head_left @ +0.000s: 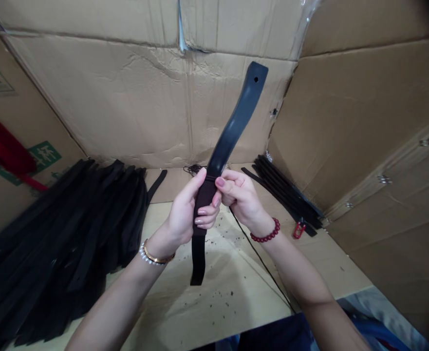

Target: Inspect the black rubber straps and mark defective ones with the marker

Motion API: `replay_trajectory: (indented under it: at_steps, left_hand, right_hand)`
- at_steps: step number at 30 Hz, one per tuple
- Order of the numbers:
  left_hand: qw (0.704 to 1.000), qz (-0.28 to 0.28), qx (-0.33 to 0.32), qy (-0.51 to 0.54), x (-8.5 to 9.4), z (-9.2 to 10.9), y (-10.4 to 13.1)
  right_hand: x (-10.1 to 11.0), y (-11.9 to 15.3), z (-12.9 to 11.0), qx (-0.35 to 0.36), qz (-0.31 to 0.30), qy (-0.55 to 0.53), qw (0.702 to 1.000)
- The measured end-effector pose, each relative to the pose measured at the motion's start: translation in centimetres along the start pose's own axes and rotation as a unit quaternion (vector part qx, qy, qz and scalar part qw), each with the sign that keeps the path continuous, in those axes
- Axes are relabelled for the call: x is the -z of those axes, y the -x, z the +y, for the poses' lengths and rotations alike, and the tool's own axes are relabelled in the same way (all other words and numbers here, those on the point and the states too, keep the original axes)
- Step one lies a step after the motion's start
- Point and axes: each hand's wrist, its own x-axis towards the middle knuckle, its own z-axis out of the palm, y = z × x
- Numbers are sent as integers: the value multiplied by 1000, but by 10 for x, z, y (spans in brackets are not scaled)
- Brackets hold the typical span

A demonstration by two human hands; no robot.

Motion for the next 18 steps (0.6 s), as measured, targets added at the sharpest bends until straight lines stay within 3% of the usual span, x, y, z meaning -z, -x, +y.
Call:
replay_trajectory:
  at_steps: [12, 18]
  left_hand:
    - [1000, 2, -4, 22, -5, 3, 7]
    - [999, 7, -27, 46, -4, 3, 5]
  right_hand:
    - [-4, 6, -2, 3, -6, 13, 1000]
    - [-4, 6, -11, 64, 25, 68, 995]
